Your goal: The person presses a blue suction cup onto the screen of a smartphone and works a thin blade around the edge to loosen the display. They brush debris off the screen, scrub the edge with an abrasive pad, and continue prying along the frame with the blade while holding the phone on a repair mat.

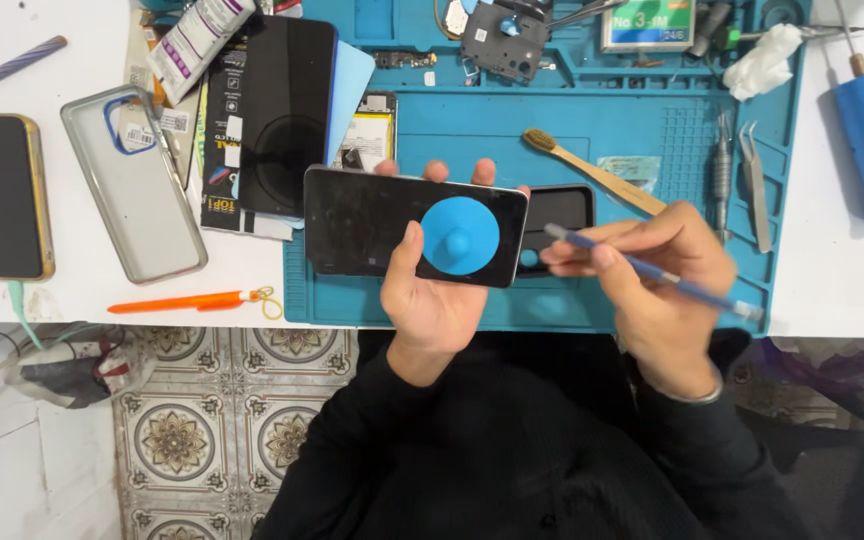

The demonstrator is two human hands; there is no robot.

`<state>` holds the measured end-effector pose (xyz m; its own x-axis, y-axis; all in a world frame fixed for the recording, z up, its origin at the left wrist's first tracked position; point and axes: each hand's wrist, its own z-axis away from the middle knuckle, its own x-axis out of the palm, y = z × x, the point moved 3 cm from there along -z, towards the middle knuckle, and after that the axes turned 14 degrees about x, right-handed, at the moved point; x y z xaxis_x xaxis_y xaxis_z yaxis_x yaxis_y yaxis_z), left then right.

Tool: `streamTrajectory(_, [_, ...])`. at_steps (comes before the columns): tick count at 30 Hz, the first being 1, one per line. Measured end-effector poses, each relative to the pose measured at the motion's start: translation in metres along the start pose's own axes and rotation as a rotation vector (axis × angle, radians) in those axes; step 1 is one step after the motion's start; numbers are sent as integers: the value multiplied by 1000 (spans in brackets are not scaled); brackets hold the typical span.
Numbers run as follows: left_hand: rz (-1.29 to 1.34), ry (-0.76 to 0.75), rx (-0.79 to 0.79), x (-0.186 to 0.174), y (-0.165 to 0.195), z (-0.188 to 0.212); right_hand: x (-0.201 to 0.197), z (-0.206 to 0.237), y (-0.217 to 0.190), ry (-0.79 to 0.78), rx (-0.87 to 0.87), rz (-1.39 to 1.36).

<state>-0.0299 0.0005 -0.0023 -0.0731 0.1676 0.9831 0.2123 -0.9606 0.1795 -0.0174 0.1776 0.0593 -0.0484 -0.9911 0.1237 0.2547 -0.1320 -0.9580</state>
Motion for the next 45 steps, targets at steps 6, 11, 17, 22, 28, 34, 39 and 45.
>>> streamTrajectory(6, [43, 27, 22, -19, 9, -3, 30, 3, 36, -31, -61, 35])
streamTrajectory(11, [20, 1, 14, -29, 17, 14, 34, 22, 48, -31, -103, 67])
streamTrajectory(17, [2, 4, 14, -25, 11, 5, 30, 14, 37, -35, -119, 193])
streamTrajectory(22, [-1, 20, 9, -26, 11, -3, 33, 7, 36, -49, -113, 184])
streamTrajectory(28, [-12, 9, 17, -26, 15, 5, 34, 16, 39, -51, -113, 197])
streamTrajectory(34, [3, -1, 16, -21, 16, 20, 32, 32, 37, -35, -141, 208])
streamTrajectory(39, [-18, -2, 14, -27, 26, 28, 39, 41, 45, -33, -131, 213])
streamTrajectory(45, [-36, -55, 24, -33, 35, 24, 51, 38, 48, -5, -129, 273])
